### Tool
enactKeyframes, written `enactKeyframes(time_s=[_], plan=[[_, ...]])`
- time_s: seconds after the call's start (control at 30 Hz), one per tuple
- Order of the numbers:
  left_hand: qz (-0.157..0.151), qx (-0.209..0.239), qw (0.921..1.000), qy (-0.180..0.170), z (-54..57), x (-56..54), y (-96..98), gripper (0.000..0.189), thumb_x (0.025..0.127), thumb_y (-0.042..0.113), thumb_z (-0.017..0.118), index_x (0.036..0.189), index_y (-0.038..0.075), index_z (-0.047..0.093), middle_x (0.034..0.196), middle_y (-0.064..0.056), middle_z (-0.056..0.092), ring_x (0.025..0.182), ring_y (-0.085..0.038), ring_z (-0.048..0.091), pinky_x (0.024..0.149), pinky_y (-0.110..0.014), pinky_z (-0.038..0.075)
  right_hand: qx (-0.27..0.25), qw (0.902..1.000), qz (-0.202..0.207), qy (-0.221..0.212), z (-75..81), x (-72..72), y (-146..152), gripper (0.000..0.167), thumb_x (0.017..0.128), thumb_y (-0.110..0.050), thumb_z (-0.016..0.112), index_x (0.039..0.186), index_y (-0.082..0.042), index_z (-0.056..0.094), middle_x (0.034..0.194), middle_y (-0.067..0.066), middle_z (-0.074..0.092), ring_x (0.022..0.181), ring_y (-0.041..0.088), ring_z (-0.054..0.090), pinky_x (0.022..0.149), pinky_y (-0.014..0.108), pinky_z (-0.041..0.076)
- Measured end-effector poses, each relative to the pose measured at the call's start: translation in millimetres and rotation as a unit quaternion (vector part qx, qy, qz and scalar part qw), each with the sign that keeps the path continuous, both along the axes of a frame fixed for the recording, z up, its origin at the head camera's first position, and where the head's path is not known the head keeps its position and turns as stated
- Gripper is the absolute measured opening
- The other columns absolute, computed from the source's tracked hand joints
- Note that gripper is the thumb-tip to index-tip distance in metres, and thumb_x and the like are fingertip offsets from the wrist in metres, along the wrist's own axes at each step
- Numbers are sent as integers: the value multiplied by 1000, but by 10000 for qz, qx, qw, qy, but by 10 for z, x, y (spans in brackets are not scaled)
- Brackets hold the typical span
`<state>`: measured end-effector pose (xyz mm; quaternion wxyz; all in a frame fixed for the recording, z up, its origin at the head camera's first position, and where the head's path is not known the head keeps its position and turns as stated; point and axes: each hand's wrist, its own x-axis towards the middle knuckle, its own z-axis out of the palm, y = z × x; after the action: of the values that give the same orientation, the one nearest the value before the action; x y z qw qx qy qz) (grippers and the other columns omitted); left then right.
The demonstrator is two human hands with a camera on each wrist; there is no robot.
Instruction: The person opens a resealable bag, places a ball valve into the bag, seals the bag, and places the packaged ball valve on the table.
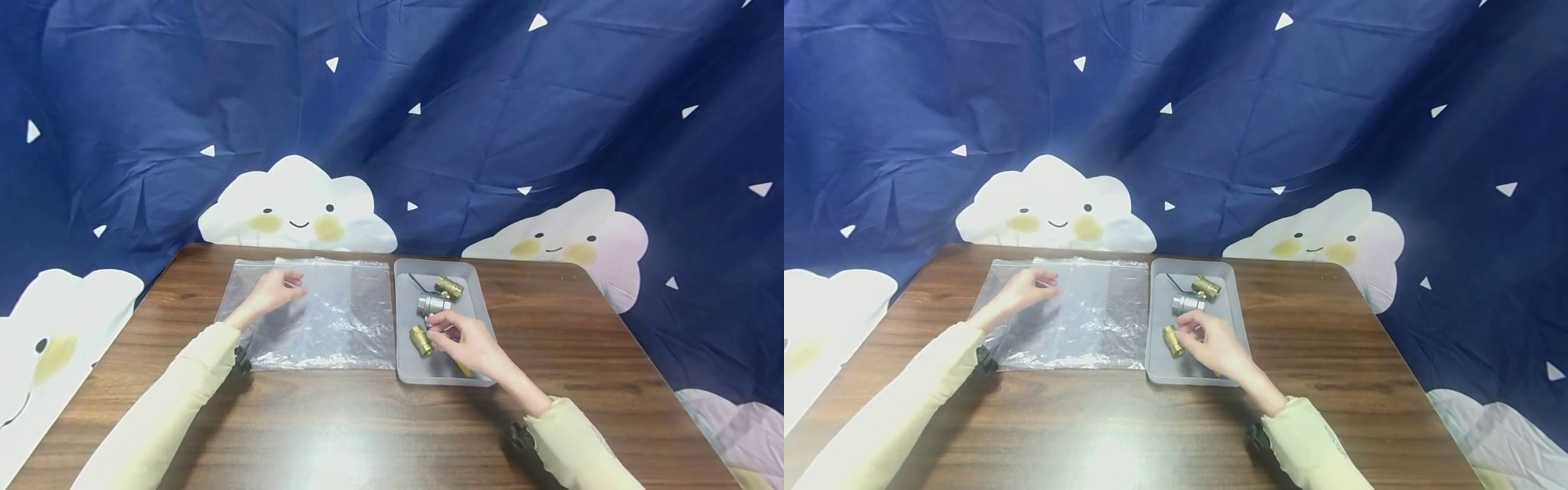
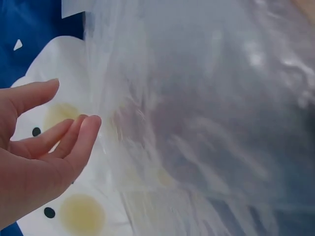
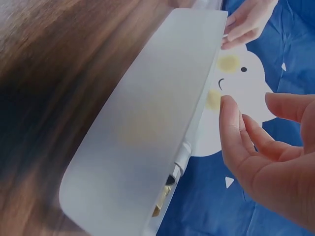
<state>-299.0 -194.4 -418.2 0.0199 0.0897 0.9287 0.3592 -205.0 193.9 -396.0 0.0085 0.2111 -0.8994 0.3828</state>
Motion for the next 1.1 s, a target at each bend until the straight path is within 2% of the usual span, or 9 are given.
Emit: enactKeyframes(time_s=[0.1,0.23,0.37,0.43,0.57,0.63,0.8,0.93,1.1], plan=[[155,140,9992,-355,17,-48,29,49,92,20,64,131,-9,55,125,-27,65,117,-43,62,103,-51,49,-37,10000,50,-62,-12,-2,-37,25,92,-11,67,114,1,66,96,10,74,78,14,67,67,19,54],[291,393,9958,-772,30,-105,63,49,93,18,62,133,-10,52,128,-29,62,115,-40,64,103,-46,51,-92,9998,117,-110,-22,3,-85,24,92,-11,67,113,2,67,94,10,74,78,13,67,66,20,55],[380,825,9902,-1065,30,-149,85,48,94,12,59,133,-15,50,131,-32,58,106,-35,70,97,-38,56,-175,9995,168,-210,-33,4,-128,23,92,-10,67,112,2,67,92,11,74,78,16,68,66,21,56],[453,1038,9866,-1172,20,-171,90,46,94,9,58,131,-17,49,131,-34,57,98,-28,72,92,-31,58,-192,9994,164,-228,-39,2,-146,23,92,-10,67,111,2,67,91,11,74,78,17,69,66,20,56],[614,1328,9802,-1335,-6,-220,111,42,93,5,60,127,-18,51,123,-31,60,79,-9,68,80,-20,59,-330,9985,217,-391,-45,-6,-179,22,92,-9,67,111,3,67,90,13,74,76,21,71,65,19,56],[642,1429,9779,-1386,-19,-244,125,41,92,3,60,125,-19,52,115,-26,63,74,-4,63,76,-19,59,-402,9975,266,-520,-41,-12,-195,23,93,-10,66,111,4,66,90,14,74,76,22,71,66,19,56],[632,1517,9762,-1412,-36,-290,167,40,88,-1,63,121,-20,54,98,-14,64,72,-5,62,76,-22,61,-599,9932,346,-934,-8,-19,-238,25,93,-11,64,113,5,65,94,21,73,79,26,73,68,20,59],[655,1582,9745,-1450,-56,-316,193,40,87,-3,66,121,-21,53,96,-16,67,72,-8,67,76,-25,62,-652,9914,396,-1059,15,-20,-279,27,94,-11,62,114,8,63,96,26,71,80,30,73,70,22,60],[634,1610,9743,-1441,-74,-308,197,38,87,-5,67,119,-22,54,89,-16,69,69,-10,70,73,-26,62,-509,9917,402,-1108,33,-5,-345,28,94,-11,60,115,7,63,96,24,71,80,35,72,68,22,60]])
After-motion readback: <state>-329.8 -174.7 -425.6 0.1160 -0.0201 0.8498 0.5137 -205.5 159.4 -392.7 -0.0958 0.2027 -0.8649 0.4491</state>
